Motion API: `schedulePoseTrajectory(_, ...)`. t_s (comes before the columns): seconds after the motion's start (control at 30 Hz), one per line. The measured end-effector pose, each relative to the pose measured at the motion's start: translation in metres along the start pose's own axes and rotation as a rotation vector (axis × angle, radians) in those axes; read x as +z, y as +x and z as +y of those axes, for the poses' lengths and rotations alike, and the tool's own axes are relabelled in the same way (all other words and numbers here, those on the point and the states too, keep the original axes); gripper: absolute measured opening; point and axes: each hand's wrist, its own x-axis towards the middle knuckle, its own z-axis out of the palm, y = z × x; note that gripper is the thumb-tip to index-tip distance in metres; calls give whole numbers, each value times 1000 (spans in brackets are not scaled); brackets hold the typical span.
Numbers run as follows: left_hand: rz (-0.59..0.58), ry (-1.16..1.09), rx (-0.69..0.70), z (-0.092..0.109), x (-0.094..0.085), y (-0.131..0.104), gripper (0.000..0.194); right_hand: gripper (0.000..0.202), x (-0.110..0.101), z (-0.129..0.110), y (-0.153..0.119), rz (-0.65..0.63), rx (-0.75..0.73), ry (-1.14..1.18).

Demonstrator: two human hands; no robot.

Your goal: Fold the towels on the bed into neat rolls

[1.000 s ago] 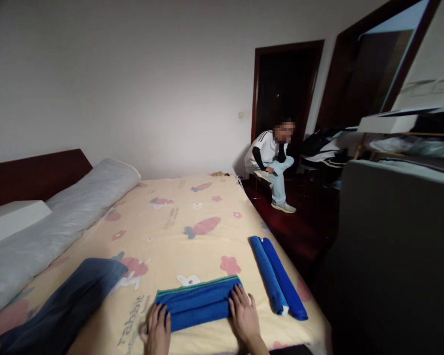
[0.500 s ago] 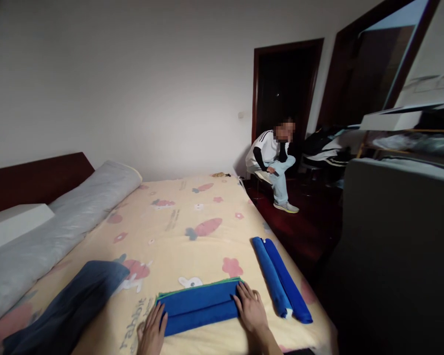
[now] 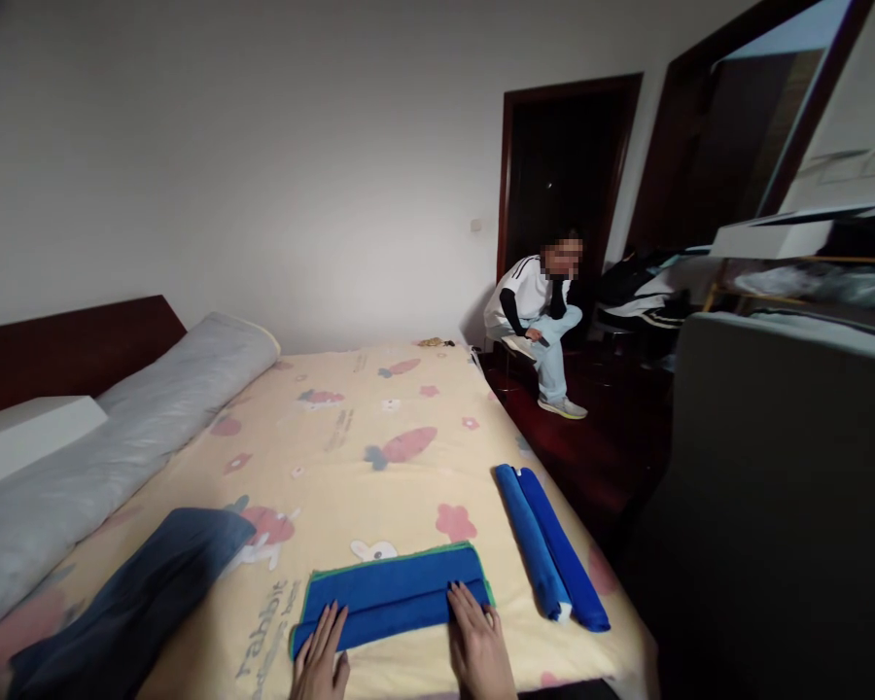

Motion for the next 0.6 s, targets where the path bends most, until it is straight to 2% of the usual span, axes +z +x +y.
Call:
schedulePoseTrajectory(0.13,-63,9,-60,1,-7,7,69,49,5,5,11,80,-3,-61)
schedulePoseTrajectory(0.2,-52,13,-69,2,-7,12,71,48,5,7,17,85,-4,-84)
schedulePoseTrajectory(0.37,116,30,-60,-22,16,7,62,48,6,23,16,95,-56,-109)
schedulePoseTrajectory(0.47,125,8,-47,-36,25,6,58,47,5,28,12,118,-99,-104)
schedulePoseTrajectory(0.53,102,-10,-63,-38,20,12,59,46,0,25,15,115,-85,-97)
schedulePoseTrajectory(0.6,101,2,-113,-33,8,18,58,45,-11,17,20,94,-52,-76)
